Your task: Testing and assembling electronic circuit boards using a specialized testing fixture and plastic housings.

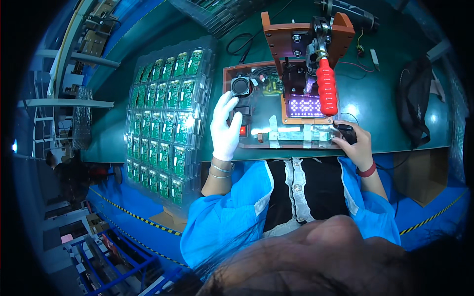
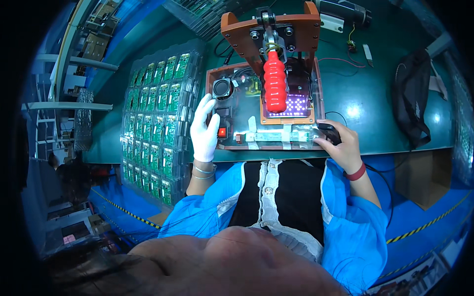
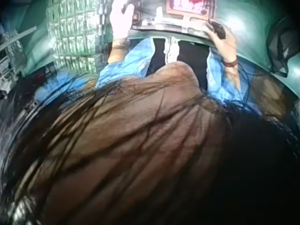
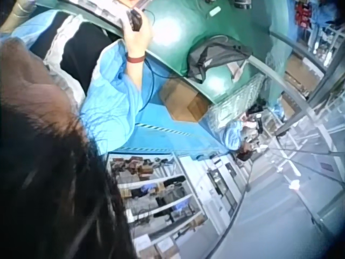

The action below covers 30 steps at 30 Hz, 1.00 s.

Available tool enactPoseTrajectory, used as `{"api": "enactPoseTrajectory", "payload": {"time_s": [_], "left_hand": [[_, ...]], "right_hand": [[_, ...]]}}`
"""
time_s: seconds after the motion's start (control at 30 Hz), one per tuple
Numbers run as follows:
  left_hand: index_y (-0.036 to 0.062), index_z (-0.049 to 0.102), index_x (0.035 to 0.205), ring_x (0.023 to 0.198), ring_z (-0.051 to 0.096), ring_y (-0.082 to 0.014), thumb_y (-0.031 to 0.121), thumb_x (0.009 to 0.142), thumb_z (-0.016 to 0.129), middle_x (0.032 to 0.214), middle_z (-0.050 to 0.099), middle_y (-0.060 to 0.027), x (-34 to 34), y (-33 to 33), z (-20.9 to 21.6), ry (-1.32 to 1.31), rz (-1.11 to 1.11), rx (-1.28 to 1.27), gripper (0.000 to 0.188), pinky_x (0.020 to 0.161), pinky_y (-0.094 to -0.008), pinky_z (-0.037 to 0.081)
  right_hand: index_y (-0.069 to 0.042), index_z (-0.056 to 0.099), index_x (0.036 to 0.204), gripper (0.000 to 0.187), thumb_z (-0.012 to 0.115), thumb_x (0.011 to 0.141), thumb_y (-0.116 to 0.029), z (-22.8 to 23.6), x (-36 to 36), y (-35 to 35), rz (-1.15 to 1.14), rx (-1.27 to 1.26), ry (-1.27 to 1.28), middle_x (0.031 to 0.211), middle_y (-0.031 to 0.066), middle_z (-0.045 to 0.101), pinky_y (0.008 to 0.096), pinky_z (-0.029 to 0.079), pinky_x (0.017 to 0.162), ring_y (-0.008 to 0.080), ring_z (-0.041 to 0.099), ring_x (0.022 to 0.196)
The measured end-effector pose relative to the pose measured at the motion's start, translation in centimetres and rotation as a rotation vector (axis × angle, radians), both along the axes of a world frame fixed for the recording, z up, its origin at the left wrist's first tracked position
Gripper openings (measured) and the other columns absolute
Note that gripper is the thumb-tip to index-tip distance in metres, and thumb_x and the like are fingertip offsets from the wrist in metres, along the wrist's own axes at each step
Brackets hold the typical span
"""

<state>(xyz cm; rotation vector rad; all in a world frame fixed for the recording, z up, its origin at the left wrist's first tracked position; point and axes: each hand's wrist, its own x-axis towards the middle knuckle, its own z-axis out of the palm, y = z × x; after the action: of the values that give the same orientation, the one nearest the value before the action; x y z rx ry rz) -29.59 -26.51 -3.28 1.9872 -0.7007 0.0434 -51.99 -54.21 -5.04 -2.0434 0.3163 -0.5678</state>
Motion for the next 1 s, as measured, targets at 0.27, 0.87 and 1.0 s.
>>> {"api": "enactPoseTrajectory", "payload": {"time_s": [0.27, 0.87, 1.0], "left_hand": [[0.0, 0.064, 0.124, 0.131, 0.055, -0.0276, -0.011, 0.082, 0.056, 0.141, 0.058, -0.0148, -0.1, -0.1, 0.4, -0.002, -0.005, 0.028, 0.044, 0.112, -0.0355, 0.042], [0.0018, 0.067, 0.119, 0.125, 0.058, -0.0274, -0.006, 0.08, 0.062, 0.135, 0.062, -0.013, 0.3, 0.0, -0.1, 0.007, -0.018, 0.009, 0.04, 0.107, -0.0359, 0.045], [0.002, 0.067, 0.119, 0.124, 0.058, -0.0273, -0.006, 0.08, 0.062, 0.133, 0.063, -0.0129, 0.3, 0.1, -0.1, 0.005, -0.023, 0.004, 0.04, 0.107, -0.036, 0.044]], "right_hand": [[-0.001, 0.071, 0.112, 0.043, 0.082, 0.071, -0.003, 0.0, -0.2, -0.8, 0.045, 0.079, 0.042, 0.09, 0.0102, 0.075, 0.0255, 0.052, 0.064, 0.0157, 0.063, 0.065], [0.0, 0.059, 0.11, 0.019, 0.048, 0.1, -0.012, -1.9, -0.1, -0.6, 0.047, 0.625, -0.057, 0.085, 0.0086, 0.066, 0.0224, 0.046, 0.064, 0.0118, 0.053, 0.065], [0.0, 0.058, 0.112, 0.021, 0.046, 0.101, -0.013, -2.0, -0.1, -0.4, 0.032, 0.594, -0.068, 0.084, 0.0085, 0.065, 0.0226, 0.046, 0.064, 0.0115, 0.053, 0.066]]}}
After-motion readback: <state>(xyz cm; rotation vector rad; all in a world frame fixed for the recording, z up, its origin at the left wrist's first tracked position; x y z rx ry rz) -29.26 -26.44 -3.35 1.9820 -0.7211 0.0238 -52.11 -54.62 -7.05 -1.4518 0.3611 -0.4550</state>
